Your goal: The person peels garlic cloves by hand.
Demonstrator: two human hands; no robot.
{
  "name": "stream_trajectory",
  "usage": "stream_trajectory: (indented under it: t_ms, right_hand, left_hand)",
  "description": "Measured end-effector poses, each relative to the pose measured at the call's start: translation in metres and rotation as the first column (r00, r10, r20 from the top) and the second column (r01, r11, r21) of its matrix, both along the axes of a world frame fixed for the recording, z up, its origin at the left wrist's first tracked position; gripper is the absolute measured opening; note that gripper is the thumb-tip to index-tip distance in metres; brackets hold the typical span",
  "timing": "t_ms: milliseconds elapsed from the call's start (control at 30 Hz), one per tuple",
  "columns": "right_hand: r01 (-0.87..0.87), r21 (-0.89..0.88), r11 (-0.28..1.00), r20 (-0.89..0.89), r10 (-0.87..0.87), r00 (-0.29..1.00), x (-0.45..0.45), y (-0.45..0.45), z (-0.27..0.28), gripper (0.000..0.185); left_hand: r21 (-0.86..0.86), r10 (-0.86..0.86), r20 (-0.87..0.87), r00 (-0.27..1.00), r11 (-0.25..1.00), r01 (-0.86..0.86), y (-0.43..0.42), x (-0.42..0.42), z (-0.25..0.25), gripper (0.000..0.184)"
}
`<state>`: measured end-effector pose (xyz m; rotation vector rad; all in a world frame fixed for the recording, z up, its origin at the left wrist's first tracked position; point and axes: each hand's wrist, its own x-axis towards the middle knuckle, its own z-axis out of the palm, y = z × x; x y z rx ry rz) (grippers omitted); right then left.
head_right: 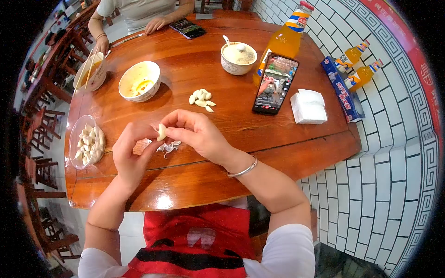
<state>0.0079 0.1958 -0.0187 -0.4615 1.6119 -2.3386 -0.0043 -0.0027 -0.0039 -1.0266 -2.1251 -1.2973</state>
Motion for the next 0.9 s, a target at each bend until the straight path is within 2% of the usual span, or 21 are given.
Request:
stream_trajectory:
  t_ms: [333,400,633,900]
  right_hand:
    - [-0.019,-0.007,1.000,0.046,0.019,0.999,-0.0008,-0.0016,-0.0031,0.021]
    - [-0.029,-0.040,0.999,0.032,0.031,0.999,-0.0006,-0.0018,-0.0022,0.022]
    - [-0.053,0.014,0.998,0.063,0.052,0.997,-0.0019,0.0002,-0.0012,0.022]
    - [-0.041,0.010,0.999,0.061,0.041,0.997,-0.0036,-0.0003,-0.0063,0.023]
  left_hand:
    - [-0.052,0.027,-0.166,0.986,0.998,-0.036,0.0003,0.0022,0.0011,0.028]
    - [-0.048,0.017,-0.161,0.987,0.999,-0.025,0.0008,0.0017,0.0011,0.028]
    - [-0.093,0.007,-0.069,0.998,0.996,-0.014,-0.0010,0.0051,0.0007,0.028]
    - [-0.093,-0.002,-0.129,0.992,0.996,-0.010,0.0015,0.0009,0.0027,0.029]
